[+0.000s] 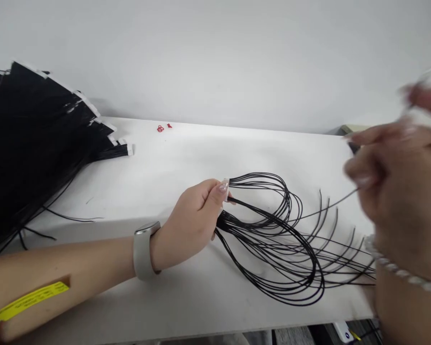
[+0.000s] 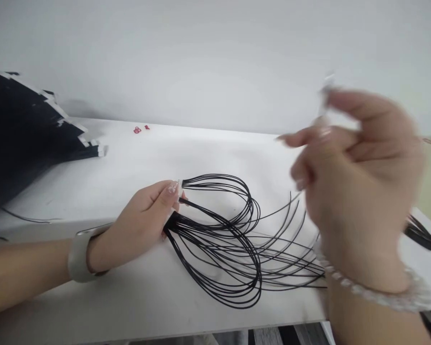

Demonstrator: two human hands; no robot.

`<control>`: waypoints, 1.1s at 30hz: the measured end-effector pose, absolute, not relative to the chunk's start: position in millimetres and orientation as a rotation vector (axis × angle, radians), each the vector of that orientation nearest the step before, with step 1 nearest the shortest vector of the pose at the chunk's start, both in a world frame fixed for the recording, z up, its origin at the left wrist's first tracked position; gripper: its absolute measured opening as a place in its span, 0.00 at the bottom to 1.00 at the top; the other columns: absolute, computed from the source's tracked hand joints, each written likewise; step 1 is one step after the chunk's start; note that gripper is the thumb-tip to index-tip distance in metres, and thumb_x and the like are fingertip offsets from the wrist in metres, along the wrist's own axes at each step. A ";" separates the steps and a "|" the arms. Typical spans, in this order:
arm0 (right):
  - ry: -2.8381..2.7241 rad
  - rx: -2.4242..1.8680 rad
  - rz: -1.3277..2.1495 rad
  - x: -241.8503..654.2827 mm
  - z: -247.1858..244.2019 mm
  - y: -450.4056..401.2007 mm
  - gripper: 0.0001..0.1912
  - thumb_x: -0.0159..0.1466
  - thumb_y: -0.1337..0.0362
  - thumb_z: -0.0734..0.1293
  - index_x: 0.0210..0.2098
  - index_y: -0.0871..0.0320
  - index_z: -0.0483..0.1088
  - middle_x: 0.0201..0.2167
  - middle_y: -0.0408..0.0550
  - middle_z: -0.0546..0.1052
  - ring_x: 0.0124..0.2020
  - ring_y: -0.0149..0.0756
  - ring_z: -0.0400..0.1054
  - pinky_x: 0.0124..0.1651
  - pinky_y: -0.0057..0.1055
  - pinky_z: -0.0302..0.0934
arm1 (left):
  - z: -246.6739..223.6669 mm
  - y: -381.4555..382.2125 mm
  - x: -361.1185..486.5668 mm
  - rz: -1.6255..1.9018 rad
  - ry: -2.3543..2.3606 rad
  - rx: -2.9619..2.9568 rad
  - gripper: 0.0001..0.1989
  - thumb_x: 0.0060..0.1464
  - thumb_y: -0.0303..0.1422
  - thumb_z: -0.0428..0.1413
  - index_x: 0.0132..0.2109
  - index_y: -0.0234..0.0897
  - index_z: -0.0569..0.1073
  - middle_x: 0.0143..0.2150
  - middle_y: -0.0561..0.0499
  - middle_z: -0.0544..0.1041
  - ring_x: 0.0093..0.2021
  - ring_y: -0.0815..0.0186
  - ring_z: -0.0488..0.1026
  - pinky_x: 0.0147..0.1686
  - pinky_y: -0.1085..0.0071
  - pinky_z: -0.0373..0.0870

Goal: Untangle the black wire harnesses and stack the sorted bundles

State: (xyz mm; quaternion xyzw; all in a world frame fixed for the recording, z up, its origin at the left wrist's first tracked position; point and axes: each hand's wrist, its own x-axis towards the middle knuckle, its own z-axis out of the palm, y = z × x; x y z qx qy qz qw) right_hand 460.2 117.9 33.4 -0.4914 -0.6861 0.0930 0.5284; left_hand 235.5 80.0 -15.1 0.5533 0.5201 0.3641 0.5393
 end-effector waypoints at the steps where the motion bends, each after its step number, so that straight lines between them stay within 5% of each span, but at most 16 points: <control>1: -1.659 -1.142 0.225 449.1 32.2 111.4 0.11 0.60 0.65 0.61 0.43 0.55 0.64 0.31 0.47 0.70 0.22 0.23 0.62 0.18 0.23 0.52 | -15.7 80.0 235.3 0.868 1.231 1.317 0.18 0.55 0.46 0.41 0.30 0.38 0.63 0.15 0.58 0.54 0.13 0.76 0.56 0.12 0.80 0.57; 3: -1.851 -1.195 0.229 430.0 29.7 101.1 0.02 0.56 0.66 0.65 0.30 0.58 0.67 0.21 0.42 0.69 0.18 0.21 0.57 0.17 0.22 0.51 | -16.8 79.9 234.9 0.874 1.221 1.318 0.17 0.55 0.46 0.41 0.30 0.38 0.62 0.17 0.58 0.54 0.14 0.76 0.56 0.12 0.81 0.58; 5: -2.060 -1.231 0.172 418.5 26.6 95.8 0.04 0.55 0.67 0.66 0.25 0.60 0.65 0.18 0.39 0.66 0.18 0.20 0.54 0.19 0.21 0.50 | -17.5 79.7 234.7 0.879 1.216 1.320 0.17 0.56 0.46 0.41 0.30 0.37 0.62 0.18 0.57 0.55 0.14 0.77 0.55 0.12 0.81 0.58; 33: -2.337 -1.205 0.248 408.0 14.0 92.5 0.05 0.60 0.67 0.59 0.27 0.59 0.60 0.21 0.41 0.63 0.23 0.23 0.53 0.24 0.24 0.49 | -13.2 78.3 236.1 0.878 1.181 1.423 0.16 0.57 0.43 0.40 0.28 0.37 0.60 0.17 0.58 0.54 0.15 0.76 0.55 0.14 0.80 0.56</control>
